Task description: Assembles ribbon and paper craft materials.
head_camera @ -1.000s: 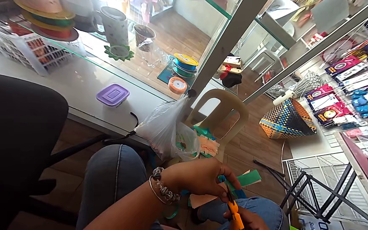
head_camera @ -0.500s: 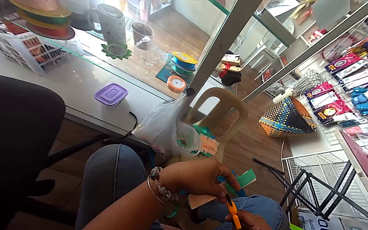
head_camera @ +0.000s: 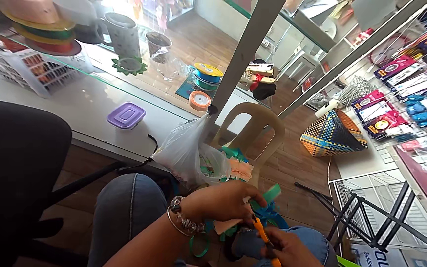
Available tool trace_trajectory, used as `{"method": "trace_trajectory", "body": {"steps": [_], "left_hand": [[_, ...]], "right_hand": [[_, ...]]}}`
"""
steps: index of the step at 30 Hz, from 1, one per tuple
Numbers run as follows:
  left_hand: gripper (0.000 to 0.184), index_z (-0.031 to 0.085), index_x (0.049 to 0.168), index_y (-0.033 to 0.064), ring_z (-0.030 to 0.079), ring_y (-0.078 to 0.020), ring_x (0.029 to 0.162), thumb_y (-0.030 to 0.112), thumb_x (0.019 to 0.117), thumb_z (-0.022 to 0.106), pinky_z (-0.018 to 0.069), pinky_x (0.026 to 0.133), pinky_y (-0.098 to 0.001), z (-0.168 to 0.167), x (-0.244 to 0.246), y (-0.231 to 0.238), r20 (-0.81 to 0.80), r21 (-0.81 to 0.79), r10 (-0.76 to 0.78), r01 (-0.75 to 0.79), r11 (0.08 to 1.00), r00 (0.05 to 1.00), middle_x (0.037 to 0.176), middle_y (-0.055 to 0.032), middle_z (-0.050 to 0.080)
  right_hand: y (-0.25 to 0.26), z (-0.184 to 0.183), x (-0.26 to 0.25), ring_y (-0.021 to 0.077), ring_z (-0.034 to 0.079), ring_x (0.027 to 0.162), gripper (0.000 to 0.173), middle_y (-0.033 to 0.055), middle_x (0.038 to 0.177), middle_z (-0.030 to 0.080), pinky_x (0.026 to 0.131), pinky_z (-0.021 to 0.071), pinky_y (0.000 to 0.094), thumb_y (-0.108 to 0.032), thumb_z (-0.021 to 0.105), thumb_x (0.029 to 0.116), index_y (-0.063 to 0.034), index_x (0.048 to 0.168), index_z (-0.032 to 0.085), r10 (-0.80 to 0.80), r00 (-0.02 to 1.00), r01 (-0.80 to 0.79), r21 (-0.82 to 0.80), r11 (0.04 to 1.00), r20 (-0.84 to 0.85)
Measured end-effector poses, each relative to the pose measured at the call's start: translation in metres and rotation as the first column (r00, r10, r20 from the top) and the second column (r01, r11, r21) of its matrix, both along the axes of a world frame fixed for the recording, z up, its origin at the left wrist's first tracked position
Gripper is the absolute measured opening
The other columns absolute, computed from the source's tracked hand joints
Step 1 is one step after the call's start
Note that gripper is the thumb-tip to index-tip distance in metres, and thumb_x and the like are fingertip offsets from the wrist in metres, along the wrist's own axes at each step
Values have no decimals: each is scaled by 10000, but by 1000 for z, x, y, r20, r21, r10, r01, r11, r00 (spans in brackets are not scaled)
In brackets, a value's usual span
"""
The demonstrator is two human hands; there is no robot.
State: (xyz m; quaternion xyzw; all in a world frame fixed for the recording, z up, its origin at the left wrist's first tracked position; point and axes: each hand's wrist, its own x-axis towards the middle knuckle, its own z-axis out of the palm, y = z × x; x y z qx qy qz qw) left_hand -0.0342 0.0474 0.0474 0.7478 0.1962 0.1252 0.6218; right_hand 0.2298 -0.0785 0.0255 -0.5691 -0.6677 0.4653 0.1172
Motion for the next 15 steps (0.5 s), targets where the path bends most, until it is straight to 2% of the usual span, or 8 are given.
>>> {"method": "trace_trajectory", "body": {"steps": [2, 3, 4, 6, 9, 12, 15], "left_hand": [[349, 633, 1291, 85, 623, -55, 671, 57, 950, 700, 544, 648, -239, 0, -5, 7, -52, 16, 97, -96, 995, 994, 1065, -72, 707], [348, 623, 1296, 94, 629, -46, 666, 70, 957, 697, 551, 645, -227, -1, -6, 10, -62, 4, 126, -125, 992, 990, 1049, -59, 708], [347, 620, 1293, 94, 638, -40, 663, 65, 955, 695, 554, 644, -218, -1, -7, 11, -55, -18, 154, -156, 988, 986, 1011, -45, 718], [339, 617, 1284, 90, 651, -31, 665, 52, 954, 690, 553, 645, -206, -2, -6, 11, -41, -67, 193, -195, 978, 980, 966, -26, 734], [334, 615, 1287, 98, 670, -42, 680, 36, 963, 666, 564, 656, -214, -4, -4, 10, -64, -127, 239, -245, 961, 969, 949, -18, 740], [335, 616, 1281, 101, 680, -55, 673, 26, 958, 665, 571, 647, -224, -8, -3, 10, -91, -151, 264, -275, 950, 960, 943, -21, 747], [340, 623, 1280, 99, 675, -55, 661, 33, 951, 676, 573, 642, -223, -12, -2, 10, -107, -129, 273, -286, 950, 956, 929, -9, 745]], "right_hand": [[40, -20, 7, 282, 713, 964, 387, 169, 1084, 727, 900, 565, 476, -199, 682, 976, -8, 1310, 641, 80, 940, -63, -62, 996, 333], [62, -33, 8, 337, 672, 1111, 395, 202, 1207, 690, 1006, 509, 520, -175, 646, 996, -15, 1356, 614, 135, 871, -83, -128, 988, 472], [82, -48, 6, 375, 618, 1221, 398, 224, 1299, 646, 1069, 458, 547, -142, 615, 1005, -15, 1382, 593, 174, 797, -81, -182, 980, 578], [112, -77, 0, 412, 565, 1292, 380, 247, 1357, 605, 1081, 436, 583, -101, 588, 999, -2, 1366, 597, 208, 690, -57, -234, 971, 694], [138, -117, -10, 440, 566, 1282, 384, 262, 1348, 602, 1032, 467, 618, -90, 621, 976, 13, 1345, 594, 188, 668, -18, -237, 971, 720], [150, -142, -9, 456, 581, 1262, 514, 275, 1340, 603, 1015, 479, 632, -74, 673, 943, -12, 1426, 508, 132, 737, -9, -186, 983, 663], [155, -147, -3, 455, 584, 1251, 456, 276, 1319, 612, 1025, 462, 638, -122, 668, 965, -5, 1388, 544, 134, 796, -50, -157, 986, 591]]}}
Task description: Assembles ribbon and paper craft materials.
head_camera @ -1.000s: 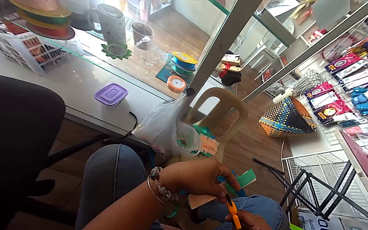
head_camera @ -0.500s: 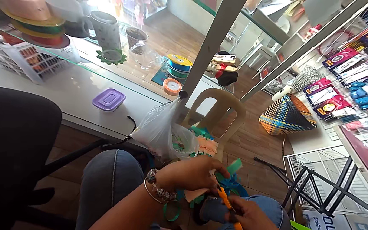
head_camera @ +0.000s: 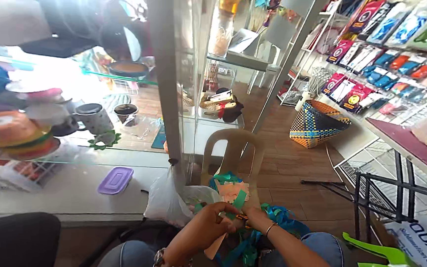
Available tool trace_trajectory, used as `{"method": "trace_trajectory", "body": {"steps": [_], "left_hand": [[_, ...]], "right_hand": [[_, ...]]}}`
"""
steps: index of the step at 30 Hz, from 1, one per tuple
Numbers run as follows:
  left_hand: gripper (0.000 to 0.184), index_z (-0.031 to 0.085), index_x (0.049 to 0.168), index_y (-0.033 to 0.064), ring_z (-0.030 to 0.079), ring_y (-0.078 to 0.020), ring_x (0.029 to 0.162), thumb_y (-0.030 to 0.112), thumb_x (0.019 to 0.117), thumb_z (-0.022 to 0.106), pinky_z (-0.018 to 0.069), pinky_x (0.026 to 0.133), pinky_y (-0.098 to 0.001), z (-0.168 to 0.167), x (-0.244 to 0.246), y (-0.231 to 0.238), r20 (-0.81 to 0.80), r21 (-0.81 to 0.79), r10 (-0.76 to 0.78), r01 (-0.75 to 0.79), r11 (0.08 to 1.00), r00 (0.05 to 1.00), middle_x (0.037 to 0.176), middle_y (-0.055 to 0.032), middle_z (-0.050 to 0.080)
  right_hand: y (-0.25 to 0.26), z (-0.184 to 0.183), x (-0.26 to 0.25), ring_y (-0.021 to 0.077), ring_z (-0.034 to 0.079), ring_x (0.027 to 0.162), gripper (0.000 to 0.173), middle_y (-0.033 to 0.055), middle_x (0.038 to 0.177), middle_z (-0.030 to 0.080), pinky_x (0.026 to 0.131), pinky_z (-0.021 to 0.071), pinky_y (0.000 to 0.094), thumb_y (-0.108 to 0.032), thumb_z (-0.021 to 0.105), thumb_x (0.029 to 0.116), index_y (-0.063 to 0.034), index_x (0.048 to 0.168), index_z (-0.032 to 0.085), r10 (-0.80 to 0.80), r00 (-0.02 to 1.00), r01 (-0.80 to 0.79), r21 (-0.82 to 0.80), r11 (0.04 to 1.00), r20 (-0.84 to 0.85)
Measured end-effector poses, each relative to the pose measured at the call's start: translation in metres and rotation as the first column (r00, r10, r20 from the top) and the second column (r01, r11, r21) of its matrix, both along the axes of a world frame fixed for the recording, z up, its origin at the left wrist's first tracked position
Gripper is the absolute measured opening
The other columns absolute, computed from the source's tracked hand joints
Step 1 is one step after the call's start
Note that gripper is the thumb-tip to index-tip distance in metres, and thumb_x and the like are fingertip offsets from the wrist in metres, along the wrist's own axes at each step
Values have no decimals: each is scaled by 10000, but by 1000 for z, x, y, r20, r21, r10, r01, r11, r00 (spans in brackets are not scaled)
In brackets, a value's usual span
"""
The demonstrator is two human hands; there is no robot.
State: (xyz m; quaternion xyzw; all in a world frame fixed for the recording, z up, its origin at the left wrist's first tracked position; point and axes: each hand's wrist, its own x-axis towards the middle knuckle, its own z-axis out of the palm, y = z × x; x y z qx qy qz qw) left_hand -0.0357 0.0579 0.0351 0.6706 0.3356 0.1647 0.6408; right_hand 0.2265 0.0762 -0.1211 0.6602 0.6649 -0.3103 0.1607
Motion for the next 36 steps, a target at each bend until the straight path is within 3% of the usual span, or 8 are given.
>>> {"method": "trace_trajectory", "body": {"steps": [3, 5, 8, 12, 20, 23, 28, 36], "left_hand": [[345, 622, 1298, 107, 680, -64, 669, 41, 963, 667, 579, 651, -232, -2, 5, 0, -39, 4, 15, -15, 1000, 999, 942, -14, 745], [341, 621, 1301, 112, 682, -72, 674, 43, 969, 662, 580, 652, -239, -3, 7, 1, -63, 2, 33, -33, 999, 997, 951, -25, 744], [344, 617, 1308, 115, 681, -71, 683, 50, 973, 658, 579, 660, -240, -4, 11, 2, -85, -11, 36, -37, 999, 996, 954, -28, 739], [358, 610, 1310, 117, 677, -62, 687, 49, 963, 669, 572, 667, -234, -4, 15, 2, -119, -12, 33, -35, 999, 992, 953, -22, 739], [461, 573, 1351, 101, 717, -107, 830, -42, 923, 671, 622, 733, -279, -10, 12, 8, -73, -9, 226, -227, 974, 971, 1347, -25, 613], [468, 568, 1354, 87, 732, -139, 870, -62, 920, 665, 634, 757, -302, -7, 12, 8, -48, -40, 287, -289, 957, 957, 1351, -42, 620], [489, 549, 1368, 71, 736, -137, 878, -55, 914, 682, 636, 768, -301, -6, 10, 8, -20, -57, 338, -339, 939, 941, 1348, -58, 621], [535, 505, 1429, 63, 741, -149, 883, -48, 929, 660, 640, 779, -306, -7, 18, 4, 117, -38, 323, -320, 947, 939, 1372, -49, 621]], "right_hand": [[3, 26, 8, 343, 671, 1108, 378, 214, 1207, 684, 1001, 513, 535, -231, 578, 1036, 12, 1322, 617, -158, 910, 220, 124, 968, -383], [-1, 69, 0, 212, 694, 906, 342, 145, 1113, 691, 803, 582, 386, -205, 478, 1083, 44, 1294, 582, -295, 552, 479, 7, 878, -780], [-10, 124, -5, 172, 709, 918, 414, 79, 1140, 694, 766, 605, 340, -300, 524, 1054, -22, 1359, 535, -352, 72, 404, -295, 866, -933], [-14, 150, -15, 132, 697, 780, 349, 49, 935, 687, 689, 603, 289, -14, 709, 911, 1, 1228, 564, -274, 160, 451, -177, 875, -948], [39, 99, -20, 151, 713, 767, 225, 135, 975, 686, 692, 607, 282, -82, 701, 967, 52, 1123, 610, -420, 281, 743, -82, 665, -863], [59, 70, -18, 185, 721, 835, 266, 166, 1065, 682, 736, 611, 320, -163, 649, 1019, 47, 1180, 624, -501, 322, 780, -75, 621, -804], [67, 44, 8, 364, 637, 1154, 408, 255, 1245, 657, 1014, 470, 536, -285, 455, 1104, 23, 1255, 675, -598, 640, 723, 113, 682, -482], [14, 116, 0, 115, 659, 777, 307, 100, 998, 692, 686, 561, 270, -147, 632, 1015, 8, 1279, 646, -313, 465, 709, 136, 692, -829]]}}
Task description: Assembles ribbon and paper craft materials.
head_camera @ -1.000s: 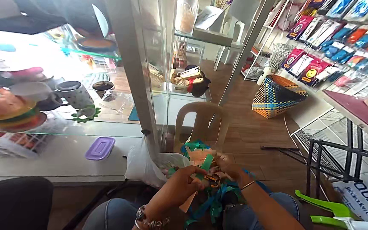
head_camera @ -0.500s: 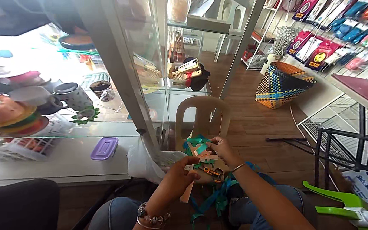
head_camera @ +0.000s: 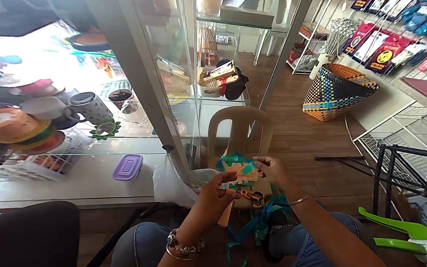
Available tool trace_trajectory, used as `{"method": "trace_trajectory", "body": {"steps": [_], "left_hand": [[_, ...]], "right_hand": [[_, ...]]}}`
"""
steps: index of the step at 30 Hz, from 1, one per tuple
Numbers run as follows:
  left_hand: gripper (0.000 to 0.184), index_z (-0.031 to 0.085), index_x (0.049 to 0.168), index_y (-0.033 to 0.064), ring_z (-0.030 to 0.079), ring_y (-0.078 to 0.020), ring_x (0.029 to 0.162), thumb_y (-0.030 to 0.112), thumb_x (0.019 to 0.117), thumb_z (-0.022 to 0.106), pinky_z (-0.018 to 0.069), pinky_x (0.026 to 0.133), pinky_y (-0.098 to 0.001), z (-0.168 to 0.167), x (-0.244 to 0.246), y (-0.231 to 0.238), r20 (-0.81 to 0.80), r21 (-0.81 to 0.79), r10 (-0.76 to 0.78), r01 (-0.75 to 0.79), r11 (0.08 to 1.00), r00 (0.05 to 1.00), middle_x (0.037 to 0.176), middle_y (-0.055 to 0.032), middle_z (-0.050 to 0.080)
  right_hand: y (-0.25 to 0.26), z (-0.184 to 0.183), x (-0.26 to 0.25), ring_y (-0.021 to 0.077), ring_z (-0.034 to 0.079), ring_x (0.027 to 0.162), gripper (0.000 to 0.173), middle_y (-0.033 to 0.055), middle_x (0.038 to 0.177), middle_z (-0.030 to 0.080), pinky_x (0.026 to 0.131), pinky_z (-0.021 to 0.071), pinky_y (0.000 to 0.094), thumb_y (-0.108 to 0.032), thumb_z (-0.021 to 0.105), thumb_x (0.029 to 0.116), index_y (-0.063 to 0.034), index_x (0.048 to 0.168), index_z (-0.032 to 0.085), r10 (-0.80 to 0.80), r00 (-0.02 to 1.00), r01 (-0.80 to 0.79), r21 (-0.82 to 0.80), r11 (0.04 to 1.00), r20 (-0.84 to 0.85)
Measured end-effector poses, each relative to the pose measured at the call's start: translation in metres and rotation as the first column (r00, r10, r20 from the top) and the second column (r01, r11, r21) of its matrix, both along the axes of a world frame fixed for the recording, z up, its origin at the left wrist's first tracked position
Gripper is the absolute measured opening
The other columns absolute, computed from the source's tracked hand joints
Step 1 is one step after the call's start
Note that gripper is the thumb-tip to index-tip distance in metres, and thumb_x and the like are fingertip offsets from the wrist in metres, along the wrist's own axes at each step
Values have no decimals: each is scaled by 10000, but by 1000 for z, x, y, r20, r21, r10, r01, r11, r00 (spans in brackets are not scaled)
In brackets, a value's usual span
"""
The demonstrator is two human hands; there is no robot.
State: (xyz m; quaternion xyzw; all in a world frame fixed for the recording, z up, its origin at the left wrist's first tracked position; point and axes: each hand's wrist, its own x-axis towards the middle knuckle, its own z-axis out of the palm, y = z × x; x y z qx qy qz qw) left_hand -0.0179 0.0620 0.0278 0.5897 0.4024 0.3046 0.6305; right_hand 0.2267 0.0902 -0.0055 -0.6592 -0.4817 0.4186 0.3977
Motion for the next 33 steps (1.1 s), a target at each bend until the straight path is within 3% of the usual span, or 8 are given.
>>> {"method": "trace_trajectory", "body": {"steps": [3, 6, 9, 15, 21, 24, 29, 33], "left_hand": [[579, 474, 1460, 63, 740, -140, 882, -44, 924, 668, 637, 783, -299, -2, 5, -2, 16, 41, -28, 27, 999, 999, 1368, -49, 624], [623, 418, 1510, 95, 728, -100, 849, 3, 945, 664, 625, 772, -278, -9, 9, -4, -50, 132, -77, 83, 988, 996, 1371, -22, 624], [670, 364, 1548, 103, 720, -87, 825, 3, 950, 651, 623, 770, -275, -14, 14, -6, -106, 198, -111, 130, 971, 988, 1372, -23, 618], [733, 270, 1592, 127, 680, -35, 753, -11, 960, 614, 598, 730, -239, -19, 23, -9, -166, 219, -143, 178, 959, 976, 1437, -19, 574], [786, 240, 1612, 121, 674, -52, 765, -40, 938, 611, 589, 718, -250, -23, 27, -11, -289, 285, -143, 228, 931, 947, 1478, -52, 539], [735, 252, 1603, 107, 681, -44, 770, 5, 966, 605, 599, 720, -249, -26, 27, -10, -255, 258, -139, 206, 944, 957, 1475, -36, 542], [472, 414, 1501, 47, 696, -82, 776, 46, 1039, 506, 611, 712, -262, -25, 29, -11, -189, 62, -141, 155, 986, 972, 1257, -57, 644], [207, 578, 1228, 35, 629, -57, 650, 131, 1083, 467, 564, 655, -233, -24, 30, -11, -286, -57, -151, 140, 989, 946, 807, 13, 622]], "right_hand": [[-32, 24, -16, 114, 663, 735, 404, 67, 926, 678, 661, 571, 282, -131, 678, 968, 16, 1301, 503, 186, 982, -186, 93, 978, 15], [-52, 33, -26, 92, 666, 767, 178, 62, 953, 669, 686, 575, 253, -120, 589, 1015, 7, 1135, 617, 345, 938, -346, 89, 934, 35], [-58, 36, -27, 62, 658, 840, 210, 75, 1077, 665, 756, 567, 211, -102, 552, 1024, -14, 1136, 707, 436, 899, -438, 55, 897, 43], [-59, 27, -22, 72, 650, 910, 220, 75, 1049, 686, 832, 539, 220, -219, 676, 975, -36, 1063, 760, 485, 869, -491, 35, 871, 98], [-62, 22, -24, 208, 637, 986, 256, 136, 1076, 653, 900, 516, 359, -219, 578, 1025, -6, 1077, 709, 571, 784, -580, -43, 814, 244], [-65, 20, -24, 247, 655, 997, 268, 158, 1090, 664, 904, 535, 399, -211, 551, 1030, 4, 1080, 703, 507, 792, -549, 35, 835, 342], [-65, 26, -18, 253, 670, 966, 247, 157, 1078, 675, 863, 555, 390, -180, 554, 1017, 4, 1071, 709, 360, 818, -465, 148, 873, 449], [-64, 23, -16, 246, 675, 910, 228, 144, 1022, 679, 816, 568, 381, -178, 572, 1002, -4, 1032, 716, 244, 818, -412, 235, 880, 521]]}}
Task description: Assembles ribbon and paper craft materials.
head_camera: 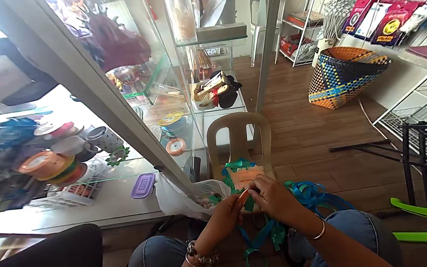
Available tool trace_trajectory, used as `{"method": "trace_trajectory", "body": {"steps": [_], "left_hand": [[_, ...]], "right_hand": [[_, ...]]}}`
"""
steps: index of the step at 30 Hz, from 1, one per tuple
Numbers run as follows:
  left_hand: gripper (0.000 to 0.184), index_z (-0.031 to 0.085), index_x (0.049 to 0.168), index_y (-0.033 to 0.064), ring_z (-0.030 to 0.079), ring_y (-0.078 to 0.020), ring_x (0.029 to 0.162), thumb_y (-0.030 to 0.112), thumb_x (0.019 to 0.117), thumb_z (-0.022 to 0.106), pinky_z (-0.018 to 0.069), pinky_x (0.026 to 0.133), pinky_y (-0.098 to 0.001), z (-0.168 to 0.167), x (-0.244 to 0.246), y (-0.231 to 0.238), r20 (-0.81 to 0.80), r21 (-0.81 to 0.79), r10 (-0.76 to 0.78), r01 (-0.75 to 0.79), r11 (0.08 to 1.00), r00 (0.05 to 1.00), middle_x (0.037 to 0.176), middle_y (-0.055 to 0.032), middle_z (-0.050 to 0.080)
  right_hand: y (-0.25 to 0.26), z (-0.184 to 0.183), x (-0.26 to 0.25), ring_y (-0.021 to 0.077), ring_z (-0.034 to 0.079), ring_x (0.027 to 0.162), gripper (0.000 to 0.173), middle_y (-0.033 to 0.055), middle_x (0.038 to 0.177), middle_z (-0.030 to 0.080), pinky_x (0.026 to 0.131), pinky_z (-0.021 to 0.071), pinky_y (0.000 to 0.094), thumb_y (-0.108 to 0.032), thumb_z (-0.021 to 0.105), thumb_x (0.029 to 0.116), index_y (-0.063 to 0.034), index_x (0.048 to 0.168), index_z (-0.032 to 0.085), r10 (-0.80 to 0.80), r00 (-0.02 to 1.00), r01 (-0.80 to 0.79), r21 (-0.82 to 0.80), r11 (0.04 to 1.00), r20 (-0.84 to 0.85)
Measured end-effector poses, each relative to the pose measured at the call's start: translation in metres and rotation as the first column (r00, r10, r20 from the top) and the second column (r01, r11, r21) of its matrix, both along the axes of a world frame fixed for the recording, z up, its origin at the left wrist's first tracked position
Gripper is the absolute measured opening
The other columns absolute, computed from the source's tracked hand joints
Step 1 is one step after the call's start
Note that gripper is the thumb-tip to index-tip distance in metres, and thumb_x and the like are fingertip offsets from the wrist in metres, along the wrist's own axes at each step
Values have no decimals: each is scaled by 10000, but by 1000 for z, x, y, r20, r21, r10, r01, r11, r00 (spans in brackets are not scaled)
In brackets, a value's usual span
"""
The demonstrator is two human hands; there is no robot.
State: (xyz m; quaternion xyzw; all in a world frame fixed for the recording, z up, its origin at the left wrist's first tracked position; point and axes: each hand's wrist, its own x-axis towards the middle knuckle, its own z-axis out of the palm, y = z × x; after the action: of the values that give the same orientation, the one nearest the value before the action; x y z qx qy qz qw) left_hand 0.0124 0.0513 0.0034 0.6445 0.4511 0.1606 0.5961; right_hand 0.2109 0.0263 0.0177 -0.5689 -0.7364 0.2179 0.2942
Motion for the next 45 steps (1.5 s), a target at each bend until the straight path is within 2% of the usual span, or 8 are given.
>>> {"method": "trace_trajectory", "body": {"steps": [7, 13, 15, 17, 22, 25, 29, 45], "left_hand": [[209, 607, 1170, 44, 579, -35, 565, 140, 1098, 436, 526, 562, -196, 3, -2, 1, 38, -111, 88, -84, 990, 995, 862, 24, 679], [174, 617, 1125, 52, 624, -43, 607, 125, 1082, 466, 552, 566, -207, 9, -4, 0, 142, -140, 146, -126, 982, 979, 823, 40, 677], [171, 615, 1121, 52, 633, -46, 624, 128, 1080, 468, 559, 573, -209, 10, -3, -2, 160, -128, 118, -98, 987, 980, 849, 28, 668], [173, 614, 1119, 45, 638, -51, 625, 125, 1079, 465, 559, 577, -216, 9, -3, -3, 174, -115, 79, -59, 992, 982, 852, 16, 682], [211, 618, 1161, 38, 622, -52, 611, 52, 1063, 431, 559, 586, -218, 9, -4, -5, 194, -109, 21, 1, 994, 981, 870, 20, 689], [215, 619, 1164, 33, 625, -56, 615, 39, 1060, 431, 561, 591, -218, 10, -5, -5, 210, -109, 14, 9, 994, 978, 869, 19, 688], [207, 615, 1155, 32, 624, -55, 611, 36, 1063, 429, 565, 593, -218, 11, -7, -5, 214, -121, -1, 28, 992, 977, 861, 18, 683], [576, 574, 1250, 14, 716, -147, 755, 341, 1124, 117, 618, 716, -297, 10, -11, -2, 367, -338, 74, 58, 939, 927, 984, -72, 723]], "right_hand": [[0, 7, 12, 76, 665, 853, 207, 95, 1042, 700, 723, 564, 185, -184, 597, 1003, -31, 1033, 733, 16, 970, 48, 260, 964, -241], [-20, 37, 16, 30, 671, 775, 331, -42, 959, 697, 680, 588, 198, -101, 707, 952, -64, 1254, 576, 244, 576, -379, 10, 925, -780], [-17, 36, 11, 62, 678, 727, 467, -23, 887, 689, 644, 583, 214, -71, 734, 907, -56, 1312, 502, 59, 645, -324, -202, 924, -762], [-10, 27, 8, 70, 676, 704, 313, 0, 850, 699, 621, 567, 211, -69, 758, 891, -39, 1159, 599, -114, 691, -203, -343, 917, -714], [0, 10, 8, 30, 612, 715, 114, 8, 915, 682, 628, 511, 169, -123, 787, 884, -52, 945, 721, -218, 748, -52, -383, 922, -627], [1, 11, 4, 63, 646, 823, 124, 73, 1148, 654, 712, 560, 196, -90, 779, 883, -23, 947, 696, -245, 717, -67, -415, 907, -652], [1, 14, -1, 92, 668, 688, 159, 38, 848, 685, 627, 575, 226, -22, 757, 893, -28, 971, 619, -318, 633, -80, -467, 880, -706], [6, 10, 1, 114, 700, 719, 261, 60, 882, 689, 649, 606, 247, -19, 755, 895, -4, 1096, 591, -363, 670, 15, -476, 879, -648]]}}
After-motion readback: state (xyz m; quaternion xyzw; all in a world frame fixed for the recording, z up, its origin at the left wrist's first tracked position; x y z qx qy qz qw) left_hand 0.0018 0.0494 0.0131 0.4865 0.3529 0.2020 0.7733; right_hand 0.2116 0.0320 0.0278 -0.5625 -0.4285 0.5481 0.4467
